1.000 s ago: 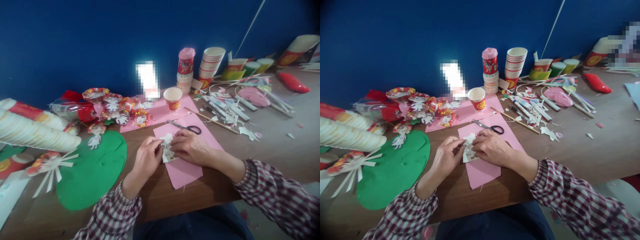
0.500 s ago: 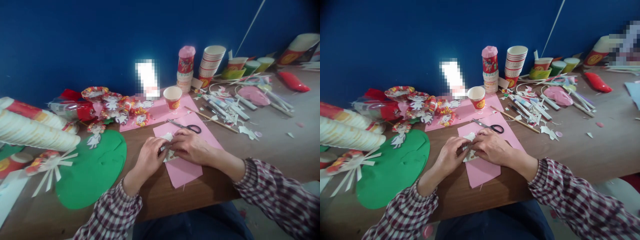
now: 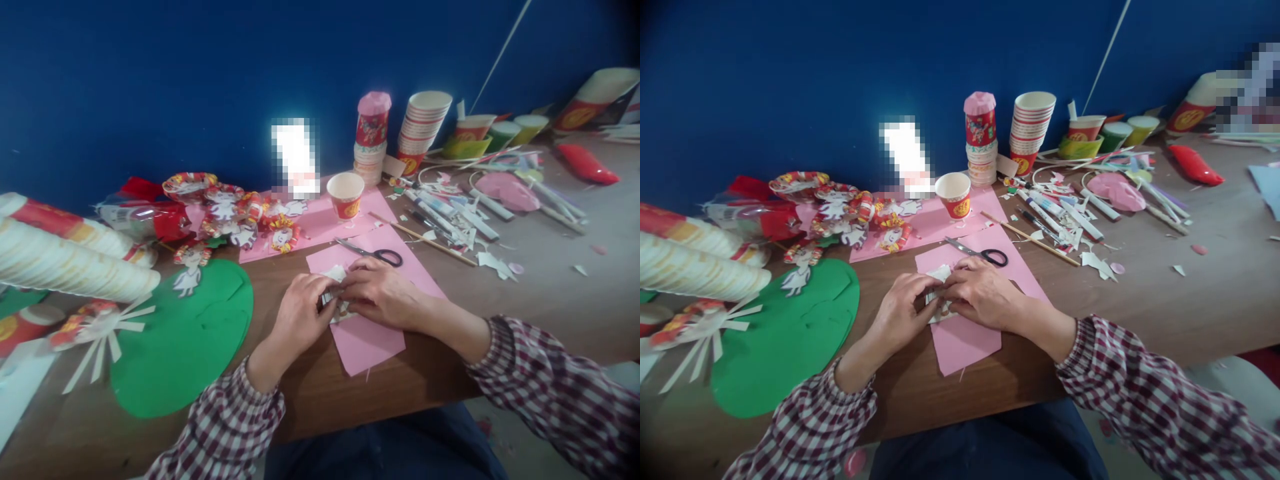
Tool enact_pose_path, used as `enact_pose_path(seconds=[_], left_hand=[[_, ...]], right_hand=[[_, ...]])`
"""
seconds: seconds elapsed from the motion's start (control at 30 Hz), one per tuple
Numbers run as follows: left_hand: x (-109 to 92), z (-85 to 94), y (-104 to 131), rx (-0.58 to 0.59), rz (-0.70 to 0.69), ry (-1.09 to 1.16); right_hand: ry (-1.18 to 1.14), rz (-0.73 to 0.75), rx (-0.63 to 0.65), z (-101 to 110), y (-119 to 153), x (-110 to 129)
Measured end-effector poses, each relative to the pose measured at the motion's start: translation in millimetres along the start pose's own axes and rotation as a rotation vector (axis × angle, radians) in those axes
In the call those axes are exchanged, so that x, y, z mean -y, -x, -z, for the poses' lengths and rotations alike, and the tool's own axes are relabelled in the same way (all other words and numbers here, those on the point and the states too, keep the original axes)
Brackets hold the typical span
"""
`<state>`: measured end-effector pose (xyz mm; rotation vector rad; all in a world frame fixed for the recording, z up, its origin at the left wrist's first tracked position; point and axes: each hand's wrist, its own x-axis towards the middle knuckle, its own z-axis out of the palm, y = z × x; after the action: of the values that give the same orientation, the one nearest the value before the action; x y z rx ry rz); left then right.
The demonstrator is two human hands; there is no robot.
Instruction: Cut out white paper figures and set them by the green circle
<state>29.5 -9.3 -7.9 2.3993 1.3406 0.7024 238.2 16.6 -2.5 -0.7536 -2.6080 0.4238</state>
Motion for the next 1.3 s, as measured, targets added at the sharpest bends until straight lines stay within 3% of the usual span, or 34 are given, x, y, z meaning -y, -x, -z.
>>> enact_pose_path(seconds=[0.7, 0.93, 1.13, 1.3], left_hand=[[1, -0.9, -1, 0.033, 0.011, 0.034], [3, -2.6, 0, -0.001, -0.018, 0.033], [4, -2.7, 1, -0.016, -0.038, 0.025], [5, -3.7, 1, -0.027, -0.045, 0.019]], right_hand=[[-0.033, -0.05, -0.178, 9, 1, 1], [-0.201, -0.363, -0.41, 36, 6, -6], [-0.234, -0.467, -0.367, 50, 24, -3], [-0.011, -0.494, -0.253, 59, 45, -20]])
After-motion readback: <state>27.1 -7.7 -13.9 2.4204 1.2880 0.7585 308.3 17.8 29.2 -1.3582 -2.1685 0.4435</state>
